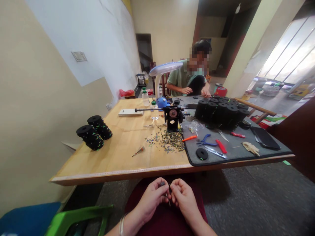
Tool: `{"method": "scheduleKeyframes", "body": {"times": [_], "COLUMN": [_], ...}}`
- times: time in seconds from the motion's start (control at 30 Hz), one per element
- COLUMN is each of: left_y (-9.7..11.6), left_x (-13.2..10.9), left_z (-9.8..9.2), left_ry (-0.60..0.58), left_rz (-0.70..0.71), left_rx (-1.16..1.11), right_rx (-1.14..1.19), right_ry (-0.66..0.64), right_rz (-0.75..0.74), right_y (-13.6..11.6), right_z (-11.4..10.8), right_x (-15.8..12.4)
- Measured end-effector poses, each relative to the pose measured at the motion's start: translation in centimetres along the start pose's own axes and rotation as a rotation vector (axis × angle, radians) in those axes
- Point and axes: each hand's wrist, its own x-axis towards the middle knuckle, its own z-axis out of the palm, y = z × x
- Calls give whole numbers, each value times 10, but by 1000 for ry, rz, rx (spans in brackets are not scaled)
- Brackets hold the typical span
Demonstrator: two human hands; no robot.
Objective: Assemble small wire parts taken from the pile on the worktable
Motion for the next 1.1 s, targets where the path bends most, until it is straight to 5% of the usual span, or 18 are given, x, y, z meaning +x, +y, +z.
{"method": "scheduleKeyframes", "body": {"times": [0.7,1.1], "left_y": [-1,-1], "left_x": [2,2], "left_z": [-2,-4], "left_ry": [101,82], "left_rz": [212,153], "left_rx": [290,216], "right_rx": [-77,-108], "right_ry": [20,-24], "right_rz": [22,20], "right_y": [-2,3], "right_z": [0,0], "right_x": [-7,-6]}}
